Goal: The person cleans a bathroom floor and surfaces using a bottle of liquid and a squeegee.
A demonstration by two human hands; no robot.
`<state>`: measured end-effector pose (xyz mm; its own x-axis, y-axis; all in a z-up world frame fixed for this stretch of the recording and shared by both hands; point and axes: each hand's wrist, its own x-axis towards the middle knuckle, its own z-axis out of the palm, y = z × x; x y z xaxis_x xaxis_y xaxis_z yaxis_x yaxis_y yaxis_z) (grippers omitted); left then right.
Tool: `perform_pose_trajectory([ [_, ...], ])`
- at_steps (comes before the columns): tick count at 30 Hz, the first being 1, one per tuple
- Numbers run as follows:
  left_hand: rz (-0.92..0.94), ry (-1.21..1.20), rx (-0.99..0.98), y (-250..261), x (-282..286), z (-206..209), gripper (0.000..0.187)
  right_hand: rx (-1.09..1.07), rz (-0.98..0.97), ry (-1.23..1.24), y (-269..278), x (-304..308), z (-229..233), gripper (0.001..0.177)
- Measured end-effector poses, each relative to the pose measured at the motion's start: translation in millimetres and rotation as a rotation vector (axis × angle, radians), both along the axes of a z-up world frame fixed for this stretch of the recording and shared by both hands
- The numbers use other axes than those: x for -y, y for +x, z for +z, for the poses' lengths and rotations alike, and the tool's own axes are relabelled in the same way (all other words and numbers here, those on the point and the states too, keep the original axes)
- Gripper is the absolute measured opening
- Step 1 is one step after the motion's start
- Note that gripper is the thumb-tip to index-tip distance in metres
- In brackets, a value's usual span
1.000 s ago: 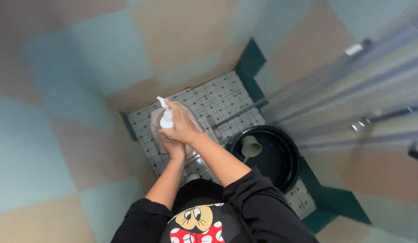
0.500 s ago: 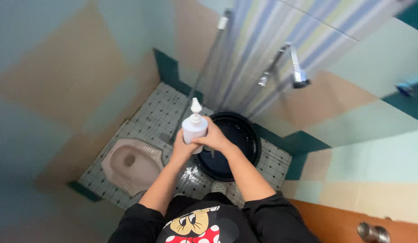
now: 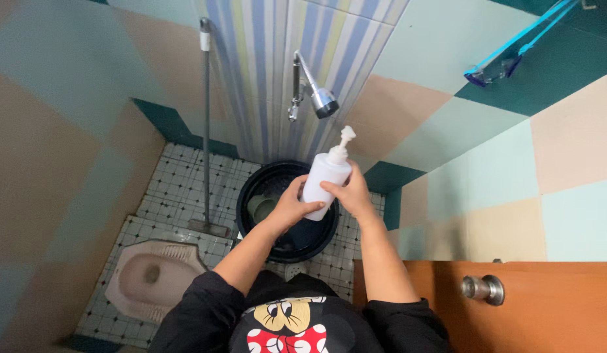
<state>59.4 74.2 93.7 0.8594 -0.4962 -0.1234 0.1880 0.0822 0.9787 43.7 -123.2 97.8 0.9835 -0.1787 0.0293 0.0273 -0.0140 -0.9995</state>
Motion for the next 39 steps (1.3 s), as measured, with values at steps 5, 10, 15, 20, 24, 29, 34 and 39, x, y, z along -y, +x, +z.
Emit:
perform_pose_trajectory([
  [5,-0.057,0.123,0.061,11,41,7,0.082,0.057,-0.032,0.007,2,42,11,0.080],
  [10,0.016,0.241,0.139,12,56,-7,0.088,0.003,0.010,0.001,10,51,-11,0.080],
  [15,0.273,0.309,0.155,15,30,-33,0.083,-0.075,0.177,-0.114,33,15,-43,0.083],
  [20,0.565,0.356,0.118,8,-35,-45,0.083,-0.209,0.557,0.271,76,-28,-70,0.067],
  [24,0.863,0.400,0.101,10,-101,-45,0.081,-0.291,0.421,0.298,154,-81,-105,0.051],
  [29,1.034,0.369,0.030,11,-182,-46,0.079,-0.427,0.344,0.335,263,-149,-148,0.052],
  [34,1.113,0.280,-0.023,7,-252,-50,0.082,-0.587,0.289,0.500,372,-212,-159,0.064],
  [39,1.241,0.348,-0.067,2,-315,-64,0.087,-0.543,0.074,0.838,450,-239,-155,0.084],
])
